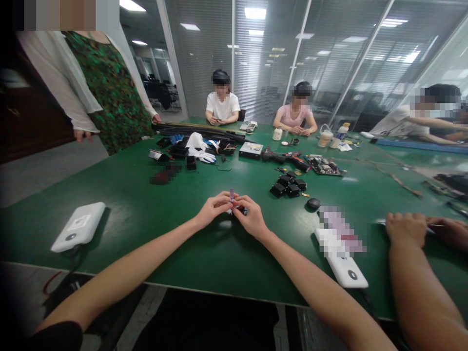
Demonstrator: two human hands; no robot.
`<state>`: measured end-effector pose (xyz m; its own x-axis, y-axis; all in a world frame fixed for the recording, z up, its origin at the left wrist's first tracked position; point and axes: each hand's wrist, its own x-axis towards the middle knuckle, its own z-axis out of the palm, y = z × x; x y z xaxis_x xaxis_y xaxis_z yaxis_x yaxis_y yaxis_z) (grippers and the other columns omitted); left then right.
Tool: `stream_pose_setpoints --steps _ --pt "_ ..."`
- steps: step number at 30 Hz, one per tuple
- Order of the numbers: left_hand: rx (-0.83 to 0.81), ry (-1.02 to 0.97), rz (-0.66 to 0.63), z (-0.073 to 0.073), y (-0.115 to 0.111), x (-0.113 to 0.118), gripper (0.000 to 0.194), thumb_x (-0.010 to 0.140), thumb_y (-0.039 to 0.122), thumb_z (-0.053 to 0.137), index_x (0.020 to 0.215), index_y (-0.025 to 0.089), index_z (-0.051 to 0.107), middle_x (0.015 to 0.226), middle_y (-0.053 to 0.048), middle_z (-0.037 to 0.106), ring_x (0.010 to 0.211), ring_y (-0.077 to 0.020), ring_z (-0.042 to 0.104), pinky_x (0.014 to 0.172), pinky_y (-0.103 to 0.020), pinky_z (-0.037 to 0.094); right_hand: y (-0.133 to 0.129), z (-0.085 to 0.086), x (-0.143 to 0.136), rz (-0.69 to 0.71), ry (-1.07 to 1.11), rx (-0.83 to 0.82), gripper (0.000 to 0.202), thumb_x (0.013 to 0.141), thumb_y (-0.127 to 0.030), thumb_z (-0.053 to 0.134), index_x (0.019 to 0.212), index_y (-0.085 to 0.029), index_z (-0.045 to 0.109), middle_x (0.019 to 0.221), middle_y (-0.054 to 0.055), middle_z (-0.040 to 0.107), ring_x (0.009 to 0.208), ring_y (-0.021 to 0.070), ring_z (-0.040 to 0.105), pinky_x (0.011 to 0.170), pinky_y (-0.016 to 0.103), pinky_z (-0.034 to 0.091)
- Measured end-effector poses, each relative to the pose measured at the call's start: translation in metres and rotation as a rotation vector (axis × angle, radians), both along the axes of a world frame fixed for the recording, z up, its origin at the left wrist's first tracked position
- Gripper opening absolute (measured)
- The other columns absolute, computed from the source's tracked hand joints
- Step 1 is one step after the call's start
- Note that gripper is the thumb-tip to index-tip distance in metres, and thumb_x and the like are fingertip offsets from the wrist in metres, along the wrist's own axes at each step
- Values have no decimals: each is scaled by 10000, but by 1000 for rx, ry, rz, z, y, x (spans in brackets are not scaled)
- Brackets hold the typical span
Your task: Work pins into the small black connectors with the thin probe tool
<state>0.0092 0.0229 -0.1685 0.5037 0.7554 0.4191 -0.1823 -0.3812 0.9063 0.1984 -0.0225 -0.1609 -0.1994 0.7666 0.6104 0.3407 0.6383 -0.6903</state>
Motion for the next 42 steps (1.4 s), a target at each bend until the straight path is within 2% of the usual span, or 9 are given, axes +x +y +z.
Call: stream_pose_setpoints --steps 4,10,13,19,21,28,33,37,42 --pt "40 13 30 -1 1 0 256 892 428 704 980 200 780 1234 -105 650 1242 -263 592 1125 -451 441 -2 1 1 15 -13 4 115 945 -288 656 961 -223 749 1084 89 702 1031 231 676 924 369 547" --pt "-14 -46 87 -9 3 5 275 797 406 806 793 158 688 1147 -86 631 1119 -240 631 935 -383 553 -1 1 0 12 -23 -2 118 925 -315 686 964 -218 743 1074 87 699 1008 231 675 900 365 552" --pt "-15 -50 86 -9 2 6 269 791 402 812 826 165 689 1178 -90 628 1156 -250 616 920 -374 558 0 0 0 -1 -11 -1 120 927 -325 691 894 -215 729 1056 84 694 1002 230 672 904 368 548" --pt "52 16 -14 -3 -1 2 244 908 400 690 1057 220 763 1339 -98 602 1310 -269 547 1110 -445 458 1 0 1 20 -10 2 107 942 -302 672 946 -234 755 1078 83 687 1037 236 666 926 365 543" --pt "68 16 4 -2 -1 1 222 917 394 680 1021 218 767 1320 -95 613 1310 -265 549 1146 -458 421 0 1 1 39 -20 7 118 952 -300 657 956 -238 757 1086 81 685 1036 232 665 936 366 541" --pt "15 -18 143 -8 0 7 299 806 419 799 766 158 657 1187 -99 626 1192 -256 609 1061 -441 484 -1 2 2 29 -55 -5 100 937 -298 682 984 -226 735 1110 83 670 1046 229 655 928 359 529" --pt "1 -29 96 -6 -2 7 304 801 442 798 869 164 695 1274 -114 597 1199 -262 599 961 -388 539 1 0 1 20 -34 -2 116 946 -301 672 884 -212 713 1075 79 665 1025 227 650 925 362 524" --pt "65 8 37 -1 -2 3 286 883 439 716 1039 203 760 1362 -117 585 1300 -282 545 1044 -409 498 1 -1 1 54 -32 -2 113 965 -299 647 971 -229 735 1100 80 664 1032 228 645 928 366 525" --pt "95 11 124 -7 1 6 210 866 400 744 841 191 749 1231 -95 641 1232 -261 594 1132 -438 418 0 -1 3 74 -41 5 134 978 -301 628 1012 -241 743 1114 82 660 1062 233 640 951 378 520"
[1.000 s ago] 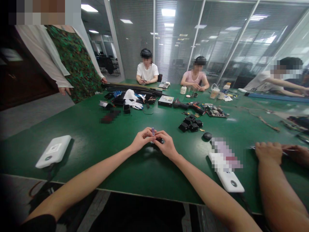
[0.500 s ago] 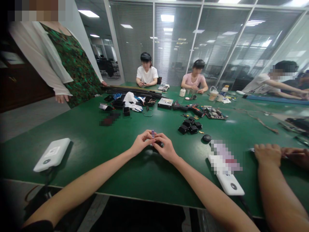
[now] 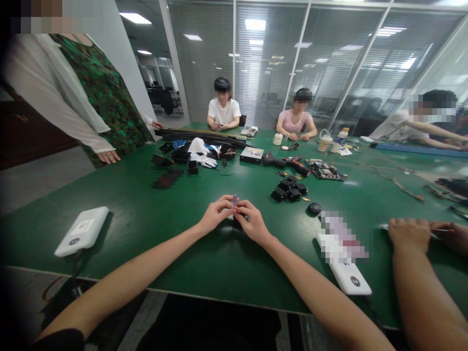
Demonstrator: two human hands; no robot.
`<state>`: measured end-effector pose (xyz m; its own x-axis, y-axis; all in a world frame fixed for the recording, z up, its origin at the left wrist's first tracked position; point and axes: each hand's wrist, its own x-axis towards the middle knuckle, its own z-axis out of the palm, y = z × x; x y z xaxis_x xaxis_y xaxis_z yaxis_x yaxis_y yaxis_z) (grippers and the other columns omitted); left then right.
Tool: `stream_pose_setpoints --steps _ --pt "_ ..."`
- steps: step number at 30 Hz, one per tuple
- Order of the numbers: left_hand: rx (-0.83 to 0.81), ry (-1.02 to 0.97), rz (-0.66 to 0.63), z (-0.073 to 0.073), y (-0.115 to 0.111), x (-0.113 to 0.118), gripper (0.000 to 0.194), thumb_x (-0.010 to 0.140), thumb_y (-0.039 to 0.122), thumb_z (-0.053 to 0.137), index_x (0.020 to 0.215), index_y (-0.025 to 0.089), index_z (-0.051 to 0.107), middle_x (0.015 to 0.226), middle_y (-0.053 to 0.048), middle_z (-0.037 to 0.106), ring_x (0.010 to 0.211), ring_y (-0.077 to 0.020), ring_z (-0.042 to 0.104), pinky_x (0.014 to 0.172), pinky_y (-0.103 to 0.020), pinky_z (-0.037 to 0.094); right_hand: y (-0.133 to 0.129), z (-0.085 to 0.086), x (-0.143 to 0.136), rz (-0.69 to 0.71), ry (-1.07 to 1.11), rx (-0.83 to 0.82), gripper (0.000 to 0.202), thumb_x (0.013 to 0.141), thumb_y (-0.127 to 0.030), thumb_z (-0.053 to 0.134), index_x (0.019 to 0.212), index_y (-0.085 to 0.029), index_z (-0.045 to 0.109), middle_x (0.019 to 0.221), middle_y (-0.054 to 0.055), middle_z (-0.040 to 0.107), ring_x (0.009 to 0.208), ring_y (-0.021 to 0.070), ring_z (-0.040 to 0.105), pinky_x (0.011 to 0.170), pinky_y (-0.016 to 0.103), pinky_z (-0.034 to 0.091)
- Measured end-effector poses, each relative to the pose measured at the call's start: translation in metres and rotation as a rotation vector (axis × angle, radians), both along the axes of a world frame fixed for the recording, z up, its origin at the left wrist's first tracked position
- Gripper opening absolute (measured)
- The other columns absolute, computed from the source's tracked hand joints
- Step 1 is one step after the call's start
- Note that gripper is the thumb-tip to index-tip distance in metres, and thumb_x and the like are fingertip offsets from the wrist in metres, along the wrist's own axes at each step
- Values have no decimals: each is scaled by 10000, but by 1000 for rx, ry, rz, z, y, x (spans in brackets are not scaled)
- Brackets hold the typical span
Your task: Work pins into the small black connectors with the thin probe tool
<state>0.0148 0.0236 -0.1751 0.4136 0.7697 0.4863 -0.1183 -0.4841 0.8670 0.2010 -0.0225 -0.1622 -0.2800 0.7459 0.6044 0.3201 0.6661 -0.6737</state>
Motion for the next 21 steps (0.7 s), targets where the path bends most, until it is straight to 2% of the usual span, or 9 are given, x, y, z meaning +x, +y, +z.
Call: stream_pose_setpoints --steps 5,8,11,14,18,21 --pt "-58 -68 26 -5 1 5 265 795 393 814 754 166 684 1172 -94 631 1175 -249 617 1063 -416 480 2 -1 0 -39 11 -3 116 945 -329 678 937 -223 724 1101 79 662 1031 229 645 921 374 530" --pt "-57 -50 -34 -1 -1 3 248 831 418 775 900 182 739 1286 -110 607 1222 -262 592 1022 -404 511 3 -1 -1 -41 26 -6 123 955 -320 664 924 -222 731 1094 78 662 1037 230 645 927 374 528" --pt "-25 -10 -67 3 -1 0 262 891 427 706 1022 209 769 1341 -111 603 1292 -272 554 1092 -423 462 2 0 -2 -23 23 -12 127 969 -294 643 1016 -238 746 1124 80 661 1057 231 644 932 369 527" --pt "-7 -11 -17 2 -1 -1 220 884 412 718 924 202 772 1264 -104 639 1255 -262 581 1133 -432 418 0 1 -2 -11 11 1 142 978 -284 624 1022 -243 753 1125 82 664 1063 232 645 936 369 528" --pt "-41 -79 46 -3 -1 6 272 811 393 797 751 161 669 1156 -97 642 1152 -240 624 1076 -419 456 -1 0 -2 -21 -10 13 123 955 -298 656 1013 -236 746 1098 81 674 1054 237 648 943 380 527" --pt "-69 -111 36 -4 -3 10 314 781 392 823 740 155 621 1167 -96 627 1146 -233 624 1031 -396 485 1 -1 -2 -50 2 18 101 934 -313 685 939 -229 741 1064 74 679 1019 234 653 927 380 531"
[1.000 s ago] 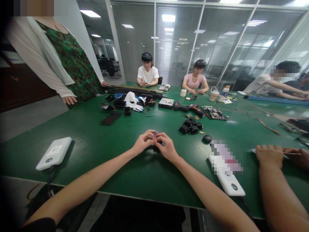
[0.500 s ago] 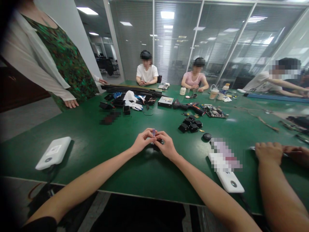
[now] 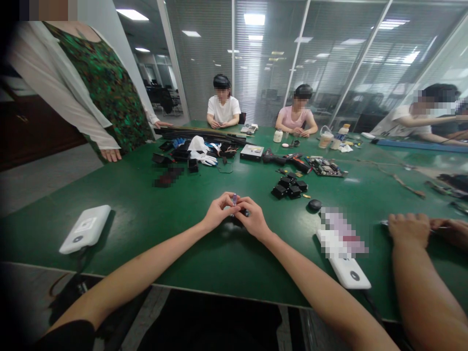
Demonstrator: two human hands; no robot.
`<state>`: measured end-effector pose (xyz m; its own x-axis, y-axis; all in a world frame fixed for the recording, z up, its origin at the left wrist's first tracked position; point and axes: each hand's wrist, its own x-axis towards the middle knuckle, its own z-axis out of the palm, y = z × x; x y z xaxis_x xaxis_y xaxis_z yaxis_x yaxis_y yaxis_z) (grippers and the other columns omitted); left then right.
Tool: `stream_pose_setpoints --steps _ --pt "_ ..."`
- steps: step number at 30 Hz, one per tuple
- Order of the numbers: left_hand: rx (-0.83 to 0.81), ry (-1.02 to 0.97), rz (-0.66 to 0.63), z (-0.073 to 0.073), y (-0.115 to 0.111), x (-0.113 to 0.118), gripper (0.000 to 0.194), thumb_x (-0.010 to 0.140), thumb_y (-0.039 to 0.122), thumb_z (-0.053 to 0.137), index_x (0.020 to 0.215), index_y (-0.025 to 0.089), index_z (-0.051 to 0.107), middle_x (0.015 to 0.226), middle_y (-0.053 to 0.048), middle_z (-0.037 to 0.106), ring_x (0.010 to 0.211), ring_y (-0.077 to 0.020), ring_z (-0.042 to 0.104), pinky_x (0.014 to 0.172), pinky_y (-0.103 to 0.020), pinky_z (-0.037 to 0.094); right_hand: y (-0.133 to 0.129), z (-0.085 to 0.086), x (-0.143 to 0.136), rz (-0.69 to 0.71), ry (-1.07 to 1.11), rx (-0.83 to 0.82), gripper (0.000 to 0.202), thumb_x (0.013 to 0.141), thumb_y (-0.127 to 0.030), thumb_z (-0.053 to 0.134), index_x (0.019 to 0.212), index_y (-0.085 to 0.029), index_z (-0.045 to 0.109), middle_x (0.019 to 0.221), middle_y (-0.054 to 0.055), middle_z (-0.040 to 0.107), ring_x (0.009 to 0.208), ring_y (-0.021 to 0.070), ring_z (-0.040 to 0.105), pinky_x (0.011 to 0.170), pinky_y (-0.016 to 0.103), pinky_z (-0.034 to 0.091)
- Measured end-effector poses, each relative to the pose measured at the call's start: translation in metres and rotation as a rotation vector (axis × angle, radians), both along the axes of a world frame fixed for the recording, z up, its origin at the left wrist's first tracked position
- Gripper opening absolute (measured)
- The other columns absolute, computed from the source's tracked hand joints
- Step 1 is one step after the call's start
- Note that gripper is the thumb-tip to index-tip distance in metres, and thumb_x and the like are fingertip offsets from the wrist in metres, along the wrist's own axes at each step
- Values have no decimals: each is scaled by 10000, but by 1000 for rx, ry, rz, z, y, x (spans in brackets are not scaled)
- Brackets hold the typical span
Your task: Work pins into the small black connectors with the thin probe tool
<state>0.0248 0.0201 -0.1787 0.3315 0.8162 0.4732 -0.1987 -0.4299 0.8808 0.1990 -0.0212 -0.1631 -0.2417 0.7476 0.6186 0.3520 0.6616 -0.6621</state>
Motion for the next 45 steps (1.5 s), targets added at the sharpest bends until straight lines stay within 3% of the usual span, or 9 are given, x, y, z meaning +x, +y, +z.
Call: stream_pose_setpoints --steps 3,6,9,17,21,25,35,41,45 --pt "2 19 -57 4 -2 -2 263 819 415 784 881 176 695 1266 -105 609 1195 -247 607 990 -382 512 1 0 1 5 9 0 118 947 -313 671 913 -233 750 1076 73 679 1027 233 653 932 379 530" --pt "43 76 -79 9 -3 -8 265 900 436 690 1023 210 754 1331 -105 608 1285 -259 562 1093 -416 452 0 1 0 17 10 -12 137 970 -307 644 990 -253 767 1106 72 679 1051 231 650 937 373 531" --pt "79 123 -41 10 -2 -12 253 914 434 672 982 215 779 1302 -101 633 1286 -262 562 1144 -433 402 -1 1 -1 28 5 -14 157 981 -301 627 1033 -261 770 1120 72 678 1052 230 650 930 369 534" --pt "19 28 24 1 2 -9 273 806 407 798 790 161 681 1189 -101 620 1174 -240 611 1007 -384 508 -2 0 -2 -22 2 -21 107 941 -320 686 962 -231 740 1111 80 668 1042 231 651 937 380 522" --pt "7 38 -32 4 1 -9 272 826 416 776 954 183 720 1300 -117 593 1226 -264 589 943 -376 546 -1 1 -2 -36 28 -21 129 940 -326 684 872 -223 722 1082 77 669 1027 232 653 934 386 526" --pt "37 83 -103 12 -2 -12 291 905 433 685 1080 214 762 1385 -122 581 1334 -286 527 1059 -424 489 -4 5 -2 -3 25 -22 123 961 -310 650 976 -233 744 1107 85 674 1054 241 643 950 396 525" --pt "40 91 20 2 3 -7 271 797 414 806 744 170 702 1181 -102 656 1178 -250 627 1106 -439 433 -2 2 1 -4 2 -14 104 934 -319 687 934 -221 723 1102 80 665 1056 236 643 953 389 515" --pt "34 74 -80 6 -1 -7 255 857 425 743 969 197 754 1329 -112 600 1239 -261 590 1015 -400 508 -1 3 2 6 26 -20 125 960 -327 660 927 -229 730 1108 81 665 1052 233 638 949 388 519" --pt "60 114 -87 9 -1 -10 250 904 425 687 1005 214 775 1341 -106 602 1291 -266 557 1093 -421 453 -3 5 1 28 8 -29 144 981 -312 628 1018 -247 751 1128 83 663 1077 235 635 961 390 520"
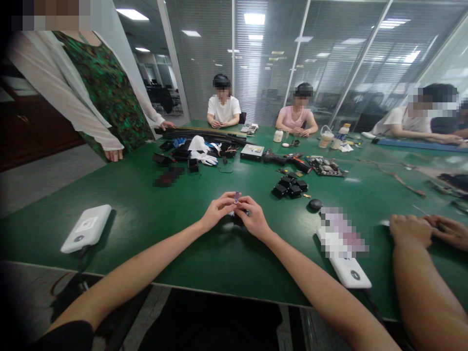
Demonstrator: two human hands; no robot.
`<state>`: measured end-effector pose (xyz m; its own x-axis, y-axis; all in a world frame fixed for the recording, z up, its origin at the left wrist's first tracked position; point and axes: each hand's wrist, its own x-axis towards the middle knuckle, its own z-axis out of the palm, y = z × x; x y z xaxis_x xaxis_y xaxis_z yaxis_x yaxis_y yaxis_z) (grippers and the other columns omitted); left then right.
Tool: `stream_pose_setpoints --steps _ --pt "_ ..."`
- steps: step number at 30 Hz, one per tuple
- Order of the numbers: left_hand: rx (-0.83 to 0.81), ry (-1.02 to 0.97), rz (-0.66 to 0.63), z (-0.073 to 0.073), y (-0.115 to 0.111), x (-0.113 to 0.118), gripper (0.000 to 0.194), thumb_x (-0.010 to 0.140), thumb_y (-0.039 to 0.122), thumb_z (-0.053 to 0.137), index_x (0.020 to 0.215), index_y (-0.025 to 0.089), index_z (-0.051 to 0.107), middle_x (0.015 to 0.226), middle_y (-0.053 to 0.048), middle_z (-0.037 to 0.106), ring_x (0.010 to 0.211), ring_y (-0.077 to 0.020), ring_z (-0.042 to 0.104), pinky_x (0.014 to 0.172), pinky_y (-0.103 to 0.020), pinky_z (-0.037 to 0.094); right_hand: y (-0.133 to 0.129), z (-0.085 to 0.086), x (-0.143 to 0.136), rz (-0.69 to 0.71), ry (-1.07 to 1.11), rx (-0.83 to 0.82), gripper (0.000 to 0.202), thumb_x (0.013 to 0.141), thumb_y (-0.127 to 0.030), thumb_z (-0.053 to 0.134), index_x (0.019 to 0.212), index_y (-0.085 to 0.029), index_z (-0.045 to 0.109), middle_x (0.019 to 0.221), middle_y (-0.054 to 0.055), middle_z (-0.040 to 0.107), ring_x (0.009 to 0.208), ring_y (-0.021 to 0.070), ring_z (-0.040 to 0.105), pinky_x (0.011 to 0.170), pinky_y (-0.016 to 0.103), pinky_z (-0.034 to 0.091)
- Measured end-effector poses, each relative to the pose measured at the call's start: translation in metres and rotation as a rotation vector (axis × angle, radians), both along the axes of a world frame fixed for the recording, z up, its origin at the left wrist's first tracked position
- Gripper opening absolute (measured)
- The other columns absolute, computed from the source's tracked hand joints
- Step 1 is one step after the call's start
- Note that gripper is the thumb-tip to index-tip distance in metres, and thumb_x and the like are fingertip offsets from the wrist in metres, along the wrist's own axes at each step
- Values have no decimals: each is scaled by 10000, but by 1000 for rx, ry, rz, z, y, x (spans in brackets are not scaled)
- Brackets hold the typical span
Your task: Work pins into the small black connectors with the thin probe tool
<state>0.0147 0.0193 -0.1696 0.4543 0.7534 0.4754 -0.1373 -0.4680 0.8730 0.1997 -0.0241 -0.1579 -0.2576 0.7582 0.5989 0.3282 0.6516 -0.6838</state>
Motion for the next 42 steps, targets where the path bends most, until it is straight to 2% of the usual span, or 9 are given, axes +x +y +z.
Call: stream_pose_setpoints --steps 5,10,15,18,22,28,33,37,42 --pt "-5 -10 105 -4 2 1 226 843 408 763 809 186 737 1218 -100 641 1204 -253 611 1125 -437 415 -2 0 -1 9 -21 16 159 987 -307 612 1039 -249 750 1136 86 663 1080 236 639 965 394 521" --pt "-28 -63 121 -6 2 5 299 776 384 828 712 162 638 1154 -98 637 1173 -248 615 1081 -427 450 1 -2 1 -27 -4 17 119 937 -339 684 929 -229 727 1107 83 669 1062 243 642 962 409 523" --pt "-40 -80 39 -5 1 4 223 822 377 786 909 183 718 1273 -112 600 1210 -256 596 971 -388 526 2 -3 1 -24 8 7 129 958 -325 656 913 -226 725 1110 87 661 1064 243 639 965 405 518" --pt "-15 -49 -3 -2 1 2 224 892 383 708 1018 204 756 1324 -112 599 1262 -257 573 1027 -397 499 1 -2 0 -17 4 -1 141 974 -324 631 998 -238 740 1110 86 662 1061 240 638 950 391 529" --pt "-6 -31 57 -3 3 0 213 876 395 727 928 191 764 1250 -108 635 1205 -251 607 1044 -404 487 -1 -1 -1 2 -4 13 152 985 -309 609 982 -233 741 1109 85 660 1068 238 638 958 392 529" --pt "-39 -96 113 -7 3 3 275 788 373 822 743 158 657 1130 -92 638 1133 -237 633 1027 -401 492 -2 -1 0 -8 -20 7 113 962 -320 650 990 -236 721 1134 85 652 1084 240 634 971 396 518" --pt "-41 -76 62 -4 0 5 249 812 401 793 901 182 716 1238 -103 621 1161 -247 621 928 -366 543 0 -2 1 -22 2 3 127 965 -327 651 919 -226 713 1126 82 650 1072 240 633 968 397 513" --pt "14 -14 18 0 -2 2 262 903 427 690 1050 225 771 1327 -105 618 1278 -268 566 1053 -414 489 0 0 -1 2 -7 0 153 988 -322 620 1052 -248 738 1151 84 649 1093 240 627 977 391 516" --pt "30 2 98 -2 0 -1 222 880 418 722 896 203 778 1256 -106 653 1239 -264 597 1143 -449 405 -3 2 -2 27 -25 14 182 1007 -305 583 1070 -245 744 1147 86 646 1095 233 629 982 379 515"
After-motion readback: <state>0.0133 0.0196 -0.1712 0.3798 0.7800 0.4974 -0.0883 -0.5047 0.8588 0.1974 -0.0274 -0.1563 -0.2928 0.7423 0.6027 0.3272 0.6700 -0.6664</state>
